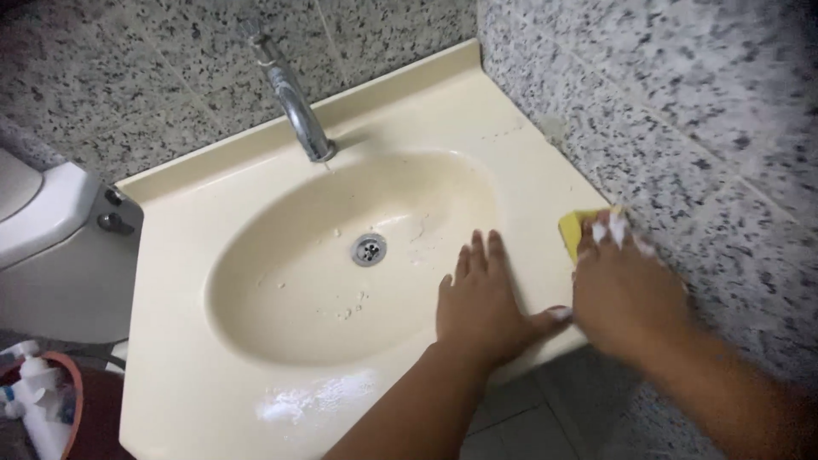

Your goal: Scrub the bathroom sink and faucet with a sponge.

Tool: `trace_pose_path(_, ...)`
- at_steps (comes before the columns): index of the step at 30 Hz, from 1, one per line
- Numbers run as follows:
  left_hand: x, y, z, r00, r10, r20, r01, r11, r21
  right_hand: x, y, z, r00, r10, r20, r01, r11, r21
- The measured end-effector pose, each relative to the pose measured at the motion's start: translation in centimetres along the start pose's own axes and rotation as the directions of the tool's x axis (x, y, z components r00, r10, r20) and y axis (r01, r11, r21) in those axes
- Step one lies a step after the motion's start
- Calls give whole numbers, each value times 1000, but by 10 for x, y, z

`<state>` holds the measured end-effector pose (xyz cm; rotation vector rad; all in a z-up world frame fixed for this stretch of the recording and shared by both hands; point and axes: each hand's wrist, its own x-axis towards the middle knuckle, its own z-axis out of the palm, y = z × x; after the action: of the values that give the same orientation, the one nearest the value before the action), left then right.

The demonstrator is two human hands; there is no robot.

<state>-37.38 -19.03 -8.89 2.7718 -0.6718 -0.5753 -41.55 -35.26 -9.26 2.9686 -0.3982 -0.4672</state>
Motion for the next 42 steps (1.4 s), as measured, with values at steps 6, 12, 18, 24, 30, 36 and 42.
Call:
trace_pose_path(6,20,-7,-9,980,197,2,-197,980,-19,83,1,-16,983,-79,-166,96,991,98)
trace_pose_path(12,68,-30,3,935,322,-150,-327,945,-8,160,-23,-20,838,-98,-537,357,842,404)
trace_pose_path(18,132,-54,-31,969,208,-130,-207,978,27,219,-54,-70,958,-86,-272,158,953,258)
trace_pose_path(24,188,-68,-71,984,107,-144,-92,990,109,173,-45,-39,904,-253,-344,266,964,-7)
trace_pose_path(30,193,-48,-125,999,12,44,-20,979,205,235,-42,-60,983,-138,-120,120,982,-149)
trace_pose_path(36,215,-84,-103,987,19,-162,36,943,330,332,-65,-86,937,-185,-296,215,974,71)
trace_pose_path(42,211,-90,-129,995,3,-100,34,933,359,303,-80,-52,825,-272,-495,443,855,270)
